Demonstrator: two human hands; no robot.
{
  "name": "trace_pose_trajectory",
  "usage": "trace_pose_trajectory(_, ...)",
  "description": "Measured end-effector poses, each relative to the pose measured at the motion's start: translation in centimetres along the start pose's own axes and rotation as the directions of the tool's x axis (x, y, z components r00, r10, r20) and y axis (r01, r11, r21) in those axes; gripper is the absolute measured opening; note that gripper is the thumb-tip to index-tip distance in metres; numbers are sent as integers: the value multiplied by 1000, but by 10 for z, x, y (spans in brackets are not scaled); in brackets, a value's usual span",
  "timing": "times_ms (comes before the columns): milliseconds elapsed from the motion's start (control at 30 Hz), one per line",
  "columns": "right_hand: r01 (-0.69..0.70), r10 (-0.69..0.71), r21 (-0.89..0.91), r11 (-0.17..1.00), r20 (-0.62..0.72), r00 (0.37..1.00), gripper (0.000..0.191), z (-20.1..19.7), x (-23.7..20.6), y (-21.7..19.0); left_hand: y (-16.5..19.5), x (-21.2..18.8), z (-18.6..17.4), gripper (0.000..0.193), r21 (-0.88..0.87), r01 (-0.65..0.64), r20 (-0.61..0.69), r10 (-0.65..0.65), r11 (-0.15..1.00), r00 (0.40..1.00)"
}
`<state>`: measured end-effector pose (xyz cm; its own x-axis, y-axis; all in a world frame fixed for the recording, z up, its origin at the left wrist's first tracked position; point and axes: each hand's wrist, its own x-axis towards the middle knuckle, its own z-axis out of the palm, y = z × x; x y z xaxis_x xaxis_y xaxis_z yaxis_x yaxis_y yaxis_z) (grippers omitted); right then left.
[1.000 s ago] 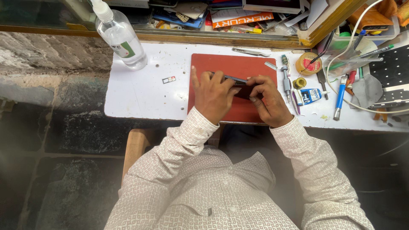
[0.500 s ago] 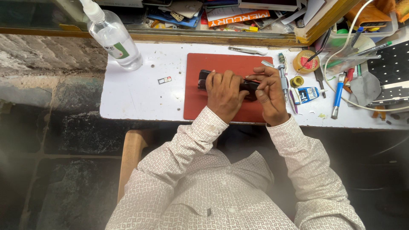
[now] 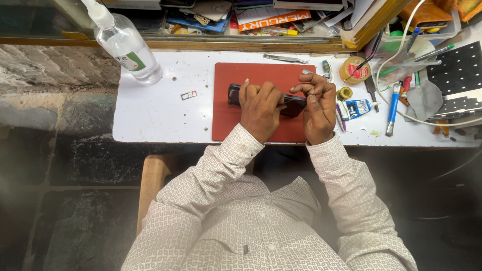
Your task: The person uses a heat gun to warm the back of a smartphone, then peels off the back cover to expose the internal components. They place the cover aside and use a screwdriver to remove screws from the internal frame.
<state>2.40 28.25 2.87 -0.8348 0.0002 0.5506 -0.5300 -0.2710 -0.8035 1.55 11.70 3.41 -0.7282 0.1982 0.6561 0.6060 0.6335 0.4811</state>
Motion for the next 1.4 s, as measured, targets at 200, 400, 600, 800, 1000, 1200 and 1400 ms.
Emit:
trace_pose_trajectory(200,29,-36,-98,995,-68,997,13,4,1,6,-1,1,-2,21,29,-5,31,4,1000,1000)
trace_pose_trajectory(400,-25,25,-4,1000,-59,998,13,4,5,9,6,1,2,40,110,7,-28,-4,994,1000)
trace_pose_trajectory(600,-53,54,12,999,-45,998,13,3,7,11,8,0,9,44,143,9,-65,0,990,998)
trace_pose_trajectory(800,-72,74,22,997,-77,994,12,3,9,14,5,-11,13,35,144,-59,-168,83,988,982)
trace_pose_trajectory(1000,-110,111,9,994,-75,991,10,2,8,14,5,-12,20,25,58,-26,-193,37,998,981)
trace_pose_trajectory(1200,-125,123,-35,992,-62,990,8,1,15,16,7,1,16,29,-19,84,-78,-86,996,993)
trace_pose_trajectory(1400,-168,167,-43,985,-25,986,8,-4,15,12,12,4,11,25,-49,91,-39,-93,995,995)
